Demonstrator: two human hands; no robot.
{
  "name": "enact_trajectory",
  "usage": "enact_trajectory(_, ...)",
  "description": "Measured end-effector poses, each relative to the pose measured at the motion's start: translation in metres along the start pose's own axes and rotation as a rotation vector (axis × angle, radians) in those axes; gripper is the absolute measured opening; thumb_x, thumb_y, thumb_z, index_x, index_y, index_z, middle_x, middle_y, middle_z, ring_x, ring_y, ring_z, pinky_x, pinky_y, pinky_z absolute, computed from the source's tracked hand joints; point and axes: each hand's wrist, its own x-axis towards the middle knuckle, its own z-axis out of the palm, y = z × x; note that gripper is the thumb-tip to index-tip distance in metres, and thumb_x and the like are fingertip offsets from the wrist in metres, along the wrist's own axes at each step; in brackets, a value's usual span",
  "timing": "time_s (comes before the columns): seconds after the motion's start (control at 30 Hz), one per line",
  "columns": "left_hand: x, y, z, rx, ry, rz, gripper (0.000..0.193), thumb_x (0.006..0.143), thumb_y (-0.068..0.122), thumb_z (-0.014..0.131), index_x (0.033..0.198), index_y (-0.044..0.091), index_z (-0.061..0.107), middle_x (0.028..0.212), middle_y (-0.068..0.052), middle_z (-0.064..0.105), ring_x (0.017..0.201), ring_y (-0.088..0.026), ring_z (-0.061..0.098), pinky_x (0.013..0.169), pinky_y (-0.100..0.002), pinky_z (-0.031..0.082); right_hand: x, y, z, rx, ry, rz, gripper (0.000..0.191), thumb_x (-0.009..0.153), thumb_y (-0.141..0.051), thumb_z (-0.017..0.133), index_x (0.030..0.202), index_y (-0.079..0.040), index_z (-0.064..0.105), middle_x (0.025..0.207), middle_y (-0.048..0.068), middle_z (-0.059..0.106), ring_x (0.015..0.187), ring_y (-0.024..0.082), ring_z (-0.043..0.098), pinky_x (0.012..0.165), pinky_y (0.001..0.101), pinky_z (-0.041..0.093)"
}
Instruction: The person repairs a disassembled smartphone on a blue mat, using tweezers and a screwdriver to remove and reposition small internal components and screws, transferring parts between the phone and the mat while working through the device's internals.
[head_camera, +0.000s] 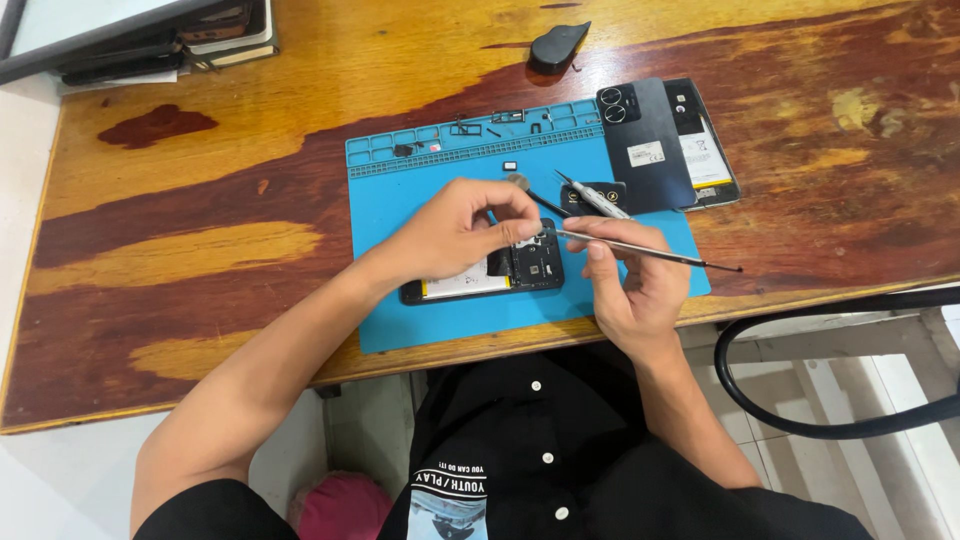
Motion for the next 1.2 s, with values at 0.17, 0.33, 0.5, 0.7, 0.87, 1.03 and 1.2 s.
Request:
enact_trajectory(0.17,-0.004,0.014,0.0,0.133,-0.002,0.19,0.017,0.099,0.023,0.071,0.101,0.007,0.073,0.084,0.002,0.062,0.072,-0.006,0.049,0.058,-0.025,0.038,0.003,-0.003,0.001,-0.041,0.009,0.03,0.014,0.107,0.0,0.061,0.12,0.004,0.057,0.114,0.018,0.073,0.092,0.018,0.074,0.073,0.0251,0.059)
enact_trajectory(0.33,-0.006,0.021,-0.007,0.306,0.008,0.44,0.013,0.098,0.018,0.072,0.101,0.006,0.073,0.09,-0.004,0.067,0.086,-0.019,0.061,0.078,-0.033,0.05,0.005,-0.004,0.002,-0.095,0.004,0.04,0.012,0.105,0.003,0.064,0.117,0.005,0.063,0.113,0.016,0.072,0.09,0.016,0.072,0.081,0.0273,0.06)
enact_trajectory(0.5,-0.004,0.021,-0.01,0.465,0.038,0.505,0.012,0.096,0.019,0.073,0.1,0.008,0.075,0.1,-0.004,0.069,0.1,-0.025,0.064,0.091,-0.039,0.05,0.009,-0.006,0.003,-0.156,-0.018,0.048,0.013,0.103,0.003,0.067,0.116,0.004,0.067,0.11,0.014,0.073,0.091,0.016,0.073,0.079,0.0266,0.061)
enact_trajectory(0.7,-0.008,0.018,-0.01,0.564,0.031,0.392,0.017,0.094,0.024,0.075,0.106,0.012,0.077,0.116,-0.003,0.065,0.107,-0.026,0.054,0.096,-0.038,0.047,0.011,-0.006,0.008,-0.297,-0.001,-0.018,0.018,0.101,0.003,0.07,0.118,0.003,0.067,0.109,0.014,0.075,0.092,0.017,0.075,0.073,0.0253,0.06)
enact_trajectory(0.87,-0.007,0.015,-0.006,0.623,0.005,0.399,0.026,0.088,0.033,0.081,0.106,0.014,0.078,0.128,-0.004,0.06,0.114,-0.028,0.051,0.098,-0.039,0.046,0.011,-0.004,0.008,-0.332,0.015,-0.008,0.026,0.1,0.0,0.073,0.121,0.003,0.059,0.103,0.009,0.077,0.089,0.014,0.076,0.07,0.024,0.058)
enact_trajectory(1.03,-0.006,0.012,-0.006,0.656,-0.017,0.422,0.035,0.083,0.037,0.083,0.11,0.014,0.078,0.132,-0.005,0.058,0.115,-0.03,0.051,0.101,-0.043,0.044,0.012,-0.002,0.009,-0.392,-0.019,-0.044,0.024,0.098,0.001,0.074,0.119,0.002,0.063,0.103,0.011,0.077,0.085,0.017,0.075,0.065,0.0254,0.055)
enact_trajectory(1.2,-0.005,0.009,-0.006,0.672,-0.03,0.423,0.036,0.083,0.039,0.083,0.11,0.014,0.079,0.135,-0.005,0.058,0.115,-0.032,0.049,0.102,-0.045,0.042,0.013,-0.003,0.01,-0.4,-0.039,-0.027,0.024,0.097,0.001,0.076,0.118,0.001,0.065,0.1,0.01,0.077,0.083,0.017,0.073,0.064,0.0262,0.056)
